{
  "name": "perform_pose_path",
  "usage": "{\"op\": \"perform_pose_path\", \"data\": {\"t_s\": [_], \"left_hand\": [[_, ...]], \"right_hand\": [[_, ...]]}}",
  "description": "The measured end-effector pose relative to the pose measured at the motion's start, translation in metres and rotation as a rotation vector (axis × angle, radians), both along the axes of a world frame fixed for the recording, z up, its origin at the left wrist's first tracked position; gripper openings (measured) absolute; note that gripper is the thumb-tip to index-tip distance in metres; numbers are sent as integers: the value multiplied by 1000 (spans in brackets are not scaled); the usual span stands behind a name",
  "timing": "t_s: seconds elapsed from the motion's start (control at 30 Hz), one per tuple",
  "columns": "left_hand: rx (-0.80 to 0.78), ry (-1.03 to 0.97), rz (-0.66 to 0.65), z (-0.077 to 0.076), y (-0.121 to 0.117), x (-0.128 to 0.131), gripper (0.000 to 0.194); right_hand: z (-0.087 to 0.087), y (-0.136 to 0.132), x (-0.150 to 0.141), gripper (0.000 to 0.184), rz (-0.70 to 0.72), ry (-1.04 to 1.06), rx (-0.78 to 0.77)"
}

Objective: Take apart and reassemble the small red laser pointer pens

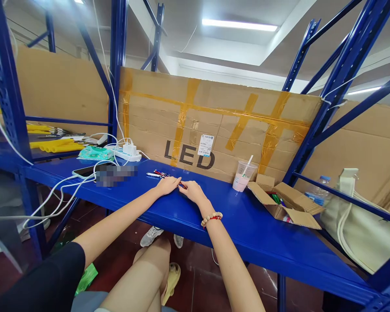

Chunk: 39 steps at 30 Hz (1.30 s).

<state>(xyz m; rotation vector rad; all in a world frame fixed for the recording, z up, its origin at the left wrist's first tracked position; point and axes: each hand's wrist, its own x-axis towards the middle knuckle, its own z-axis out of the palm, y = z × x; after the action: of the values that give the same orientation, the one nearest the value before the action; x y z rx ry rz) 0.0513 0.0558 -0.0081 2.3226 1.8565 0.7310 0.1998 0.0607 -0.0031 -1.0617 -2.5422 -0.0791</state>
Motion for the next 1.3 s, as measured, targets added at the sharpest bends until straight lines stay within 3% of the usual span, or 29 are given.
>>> {"op": "perform_pose_path", "data": {"t_s": [0.27, 0.53, 1.0, 1.3], "left_hand": [[17, -21, -24, 1, -3, 2, 41], [5, -59, 11, 1, -2, -1, 48], [4, -9, -46, 4, -10, 4, 39], [38, 82, -100, 2, -9, 7, 56]], "right_hand": [[0, 0, 0, 23, -29, -7, 13], [0, 8, 3, 24, -76, 133, 12], [-4, 17, 13, 24, -136, 345, 20], [-4, 17, 9, 24, -90, 508, -46]]}}
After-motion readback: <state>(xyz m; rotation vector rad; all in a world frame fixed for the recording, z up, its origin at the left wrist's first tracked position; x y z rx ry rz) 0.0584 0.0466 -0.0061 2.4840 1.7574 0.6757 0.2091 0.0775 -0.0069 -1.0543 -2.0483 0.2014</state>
